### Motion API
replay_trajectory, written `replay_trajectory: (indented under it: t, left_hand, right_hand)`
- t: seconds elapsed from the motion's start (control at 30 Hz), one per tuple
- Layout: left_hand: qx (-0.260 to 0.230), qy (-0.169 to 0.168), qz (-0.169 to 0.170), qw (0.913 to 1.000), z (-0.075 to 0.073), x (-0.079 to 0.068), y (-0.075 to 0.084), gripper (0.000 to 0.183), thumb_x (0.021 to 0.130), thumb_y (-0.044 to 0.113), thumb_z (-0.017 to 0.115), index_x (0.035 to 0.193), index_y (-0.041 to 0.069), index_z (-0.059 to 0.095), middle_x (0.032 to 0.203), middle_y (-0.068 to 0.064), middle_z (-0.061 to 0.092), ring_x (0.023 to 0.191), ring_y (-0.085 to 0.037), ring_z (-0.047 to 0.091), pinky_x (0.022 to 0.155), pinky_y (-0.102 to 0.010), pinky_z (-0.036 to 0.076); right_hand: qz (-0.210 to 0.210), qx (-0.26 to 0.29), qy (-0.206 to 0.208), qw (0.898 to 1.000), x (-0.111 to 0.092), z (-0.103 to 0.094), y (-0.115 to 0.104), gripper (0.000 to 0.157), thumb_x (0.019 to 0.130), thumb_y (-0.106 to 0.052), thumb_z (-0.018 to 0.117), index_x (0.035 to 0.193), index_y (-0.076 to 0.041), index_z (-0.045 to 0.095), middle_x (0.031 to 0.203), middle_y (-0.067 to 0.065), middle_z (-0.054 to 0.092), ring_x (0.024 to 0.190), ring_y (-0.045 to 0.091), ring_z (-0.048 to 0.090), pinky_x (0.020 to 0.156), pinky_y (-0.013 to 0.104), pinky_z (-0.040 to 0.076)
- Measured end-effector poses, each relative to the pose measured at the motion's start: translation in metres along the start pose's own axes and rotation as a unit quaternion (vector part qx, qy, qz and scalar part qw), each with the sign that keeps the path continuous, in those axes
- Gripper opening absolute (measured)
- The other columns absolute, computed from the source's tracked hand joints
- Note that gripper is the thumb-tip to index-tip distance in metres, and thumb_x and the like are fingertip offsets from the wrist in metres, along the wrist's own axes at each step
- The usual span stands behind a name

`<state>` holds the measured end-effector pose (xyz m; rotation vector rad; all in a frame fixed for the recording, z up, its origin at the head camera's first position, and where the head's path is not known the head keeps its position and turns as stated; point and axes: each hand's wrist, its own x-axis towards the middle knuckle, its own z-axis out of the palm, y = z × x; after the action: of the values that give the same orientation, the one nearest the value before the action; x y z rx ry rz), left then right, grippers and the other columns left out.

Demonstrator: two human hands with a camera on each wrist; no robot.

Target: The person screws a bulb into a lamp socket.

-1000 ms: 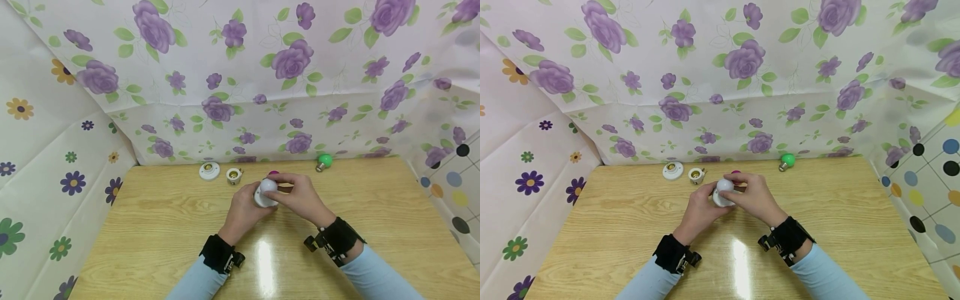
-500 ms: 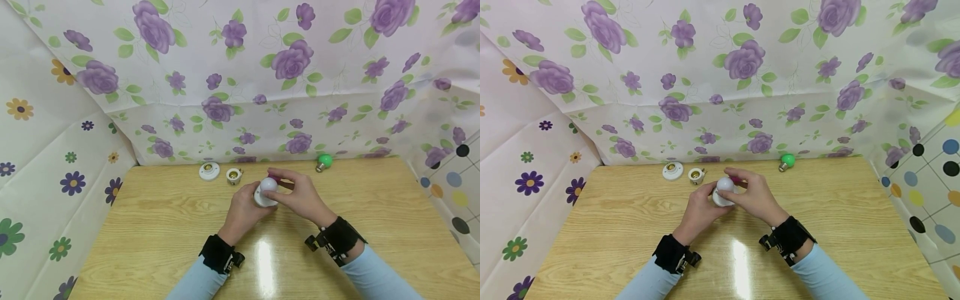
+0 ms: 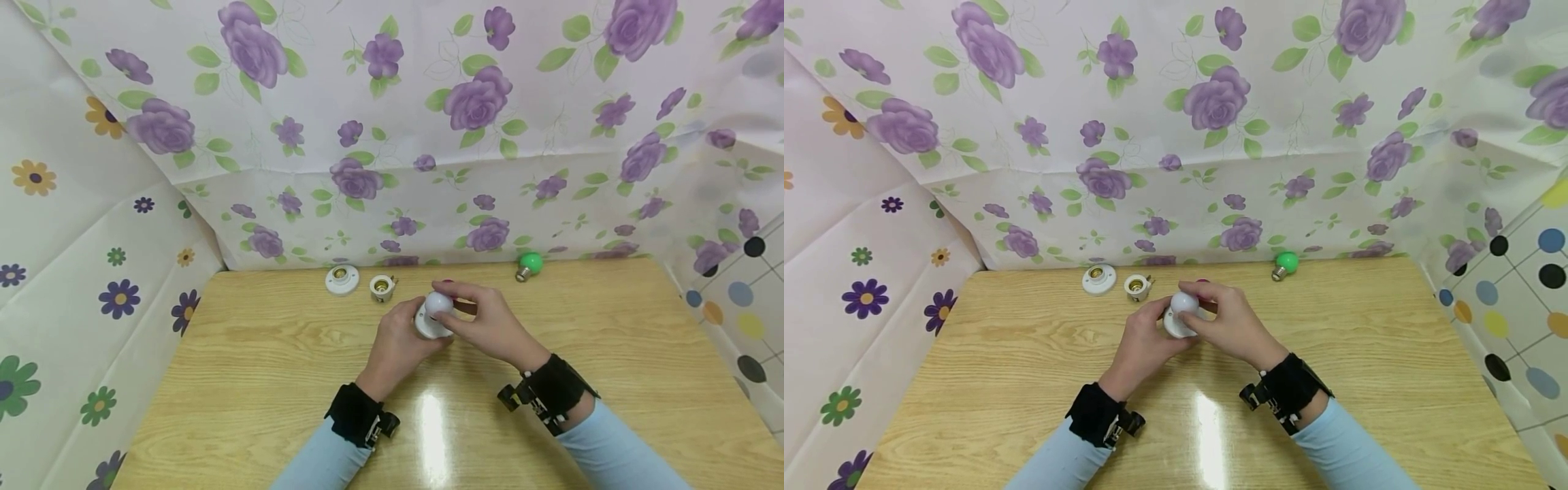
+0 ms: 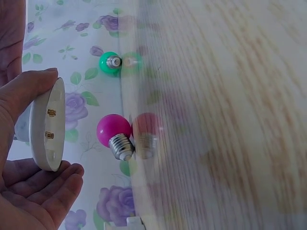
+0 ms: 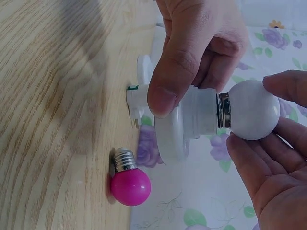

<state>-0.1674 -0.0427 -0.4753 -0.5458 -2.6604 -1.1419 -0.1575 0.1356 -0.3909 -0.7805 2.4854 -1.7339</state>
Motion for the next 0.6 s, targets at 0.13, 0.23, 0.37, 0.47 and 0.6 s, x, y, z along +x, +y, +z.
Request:
replay_trajectory:
  t: [0.13,0.23,0.37,0.47,0.6]
  left_hand:
    - [-0.005,-0.003,-0.001,1.0,-0.001,0.0,0.001,0.065,0.071,0.049,0.076,0.125,0.021,0.054,0.113,0.009,0.056,0.103,-0.004,0.051,0.082,-0.026,0.045]
    - [-0.011,-0.004,-0.003,0.9999,-0.001,0.0,0.001,0.064,0.071,0.049,0.075,0.126,0.022,0.054,0.113,0.009,0.055,0.103,-0.004,0.05,0.082,-0.026,0.045]
    - [-0.013,-0.003,-0.006,0.9999,-0.001,0.0,0.002,0.065,0.071,0.049,0.075,0.126,0.021,0.054,0.113,0.009,0.055,0.102,-0.004,0.051,0.082,-0.026,0.045]
    - [-0.009,-0.002,-0.008,0.9999,-0.001,0.0,0.002,0.067,0.071,0.05,0.075,0.126,0.02,0.054,0.113,0.008,0.055,0.102,-0.005,0.051,0.082,-0.026,0.044]
    - [-0.008,-0.003,-0.014,0.9999,-0.001,-0.001,0.003,0.068,0.07,0.05,0.075,0.127,0.019,0.054,0.114,0.007,0.056,0.102,-0.006,0.051,0.083,-0.027,0.044]
  right_hand:
    - [0.002,0.007,0.01,1.0,0.0,0.001,0.004,0.038,0.083,-0.007,0.068,0.12,-0.005,0.059,0.125,0.011,0.055,0.12,0.022,0.046,0.086,0.042,0.045]
    - [0.001,0.005,0.02,1.0,0.001,0.002,0.016,0.039,0.082,-0.013,0.071,0.119,-0.007,0.061,0.122,0.005,0.057,0.115,0.019,0.05,0.083,0.037,0.047]
    - [-0.003,0.005,0.029,1.0,0.003,0.002,0.031,0.04,0.08,-0.022,0.074,0.117,-0.009,0.063,0.118,0.0,0.059,0.109,0.017,0.054,0.079,0.031,0.049]
    - [-0.006,0.01,0.037,0.999,0.003,0.003,0.036,0.04,0.077,-0.025,0.076,0.114,-0.011,0.065,0.116,0.0,0.06,0.107,0.015,0.056,0.077,0.03,0.049]
    - [-0.001,0.014,0.05,0.999,0.002,0.003,0.033,0.04,0.076,-0.023,0.077,0.112,-0.01,0.065,0.114,0.0,0.061,0.104,0.013,0.057,0.076,0.032,0.05]
